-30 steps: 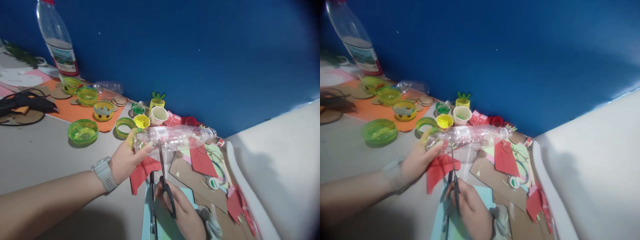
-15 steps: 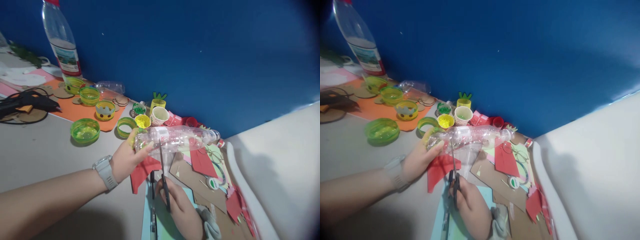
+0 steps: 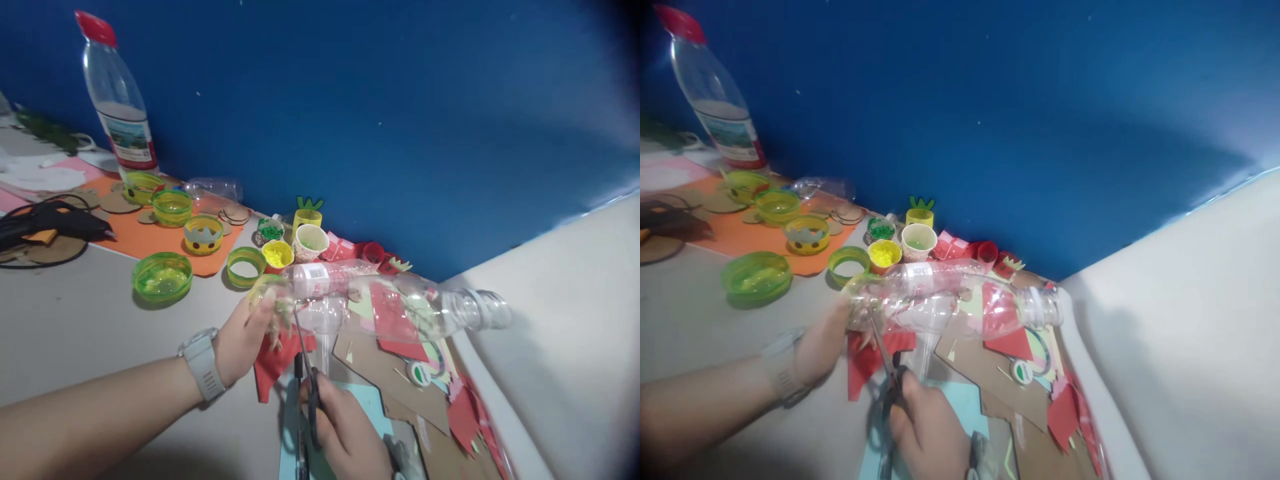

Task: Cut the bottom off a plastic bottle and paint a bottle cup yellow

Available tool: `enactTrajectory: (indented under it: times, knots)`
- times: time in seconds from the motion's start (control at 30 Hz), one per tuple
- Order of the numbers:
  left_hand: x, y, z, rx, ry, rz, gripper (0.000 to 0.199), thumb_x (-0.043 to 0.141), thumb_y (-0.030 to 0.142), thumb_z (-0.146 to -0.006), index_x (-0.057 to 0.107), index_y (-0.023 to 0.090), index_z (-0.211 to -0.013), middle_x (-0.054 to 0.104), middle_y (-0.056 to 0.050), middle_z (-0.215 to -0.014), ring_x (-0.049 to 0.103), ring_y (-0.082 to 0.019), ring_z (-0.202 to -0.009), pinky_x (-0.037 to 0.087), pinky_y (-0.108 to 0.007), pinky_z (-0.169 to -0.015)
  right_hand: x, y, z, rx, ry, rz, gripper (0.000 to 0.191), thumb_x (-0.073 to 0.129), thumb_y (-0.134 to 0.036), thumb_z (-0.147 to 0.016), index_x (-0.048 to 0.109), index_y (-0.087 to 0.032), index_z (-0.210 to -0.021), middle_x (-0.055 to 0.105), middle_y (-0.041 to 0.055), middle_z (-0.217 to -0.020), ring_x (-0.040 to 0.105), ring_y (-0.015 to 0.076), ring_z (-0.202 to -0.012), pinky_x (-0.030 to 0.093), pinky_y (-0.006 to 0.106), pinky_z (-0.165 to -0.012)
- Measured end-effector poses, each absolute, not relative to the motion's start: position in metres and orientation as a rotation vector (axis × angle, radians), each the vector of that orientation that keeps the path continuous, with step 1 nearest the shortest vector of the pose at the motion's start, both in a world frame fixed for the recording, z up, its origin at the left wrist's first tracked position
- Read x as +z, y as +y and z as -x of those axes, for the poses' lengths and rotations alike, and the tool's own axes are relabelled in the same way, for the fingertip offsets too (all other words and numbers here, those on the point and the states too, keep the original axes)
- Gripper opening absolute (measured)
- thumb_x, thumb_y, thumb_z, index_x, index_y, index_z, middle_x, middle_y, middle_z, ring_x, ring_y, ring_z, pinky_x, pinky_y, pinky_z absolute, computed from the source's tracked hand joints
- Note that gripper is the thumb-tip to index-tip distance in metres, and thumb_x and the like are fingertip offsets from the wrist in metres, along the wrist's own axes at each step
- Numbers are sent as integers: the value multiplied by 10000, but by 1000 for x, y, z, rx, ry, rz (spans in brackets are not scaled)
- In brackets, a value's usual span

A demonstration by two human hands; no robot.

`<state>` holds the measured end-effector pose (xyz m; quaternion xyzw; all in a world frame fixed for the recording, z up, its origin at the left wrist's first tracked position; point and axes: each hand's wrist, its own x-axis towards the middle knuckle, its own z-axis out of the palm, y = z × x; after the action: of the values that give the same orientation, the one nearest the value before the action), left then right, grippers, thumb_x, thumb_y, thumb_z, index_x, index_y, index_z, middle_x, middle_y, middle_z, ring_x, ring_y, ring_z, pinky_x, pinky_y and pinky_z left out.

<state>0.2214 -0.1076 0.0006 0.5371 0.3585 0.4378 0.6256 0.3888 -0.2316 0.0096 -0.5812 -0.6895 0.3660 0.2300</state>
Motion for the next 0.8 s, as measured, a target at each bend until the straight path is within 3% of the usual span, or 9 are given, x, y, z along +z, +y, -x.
enactTrajectory:
  times: [0.07,0.17,0.27,0.37,0.43,0.5,0.8]
  knots:
    - [1,-107,-223,922,797,-1161,473,374,647,-916,510,222,-761,512,49,-481,515,-155,-400,454,-284,-447,7,-232,-388,992,-1871,1611,530,210,-622,-989,520,-200,-904,572,48,-771,555,205,-704,405,297,-652]
    - [6,-106,-223,940,788,-1168,453,441,644,-897,519,212,-787,557,43,-571,480,-120,-410,426,-255,-432,8,-232,-387,996,-1838,1643,520,244,-635,-976,499,-199,-854,554,44,-752,539,203,-692,404,300,-649]
    - [12,-106,-222,1003,790,-1239,384,516,590,-891,584,213,-870,644,8,-745,540,-136,-532,501,-283,-547,12,-231,-386,1073,-1772,1619,499,270,-642,-963,468,-203,-833,514,26,-719,503,186,-649,396,288,-608]
    - [19,-106,-222,1034,716,-1234,334,572,516,-892,598,243,-1083,713,-30,-1018,671,-200,-833,559,-337,-784,16,-227,-385,1129,-1733,1600,466,287,-616,-970,444,-210,-807,479,6,-694,465,167,-621,384,278,-595]
    - [22,-106,-222,1053,676,-1224,334,577,473,-903,572,259,-1160,699,-38,-1159,661,-224,-1055,518,-370,-957,17,-225,-385,1119,-1746,1618,466,286,-617,-967,431,-211,-789,470,8,-694,450,169,-624,377,286,-602]
    - [23,-107,-223,1054,673,-1243,318,568,452,-917,575,260,-1170,689,-41,-1213,630,-229,-1158,449,-388,-1067,16,-224,-385,1114,-1751,1627,455,283,-611,-967,417,-214,-791,474,14,-707,452,175,-637,377,295,-618]
    - [16,-106,-224,1079,693,-1250,363,550,491,-920,592,218,-1156,686,-72,-1244,612,-237,-1192,412,-381,-1095,10,-229,-388,1058,-1795,1574,464,259,-599,-990,441,-215,-802,474,4,-706,472,174,-638,357,285,-607]
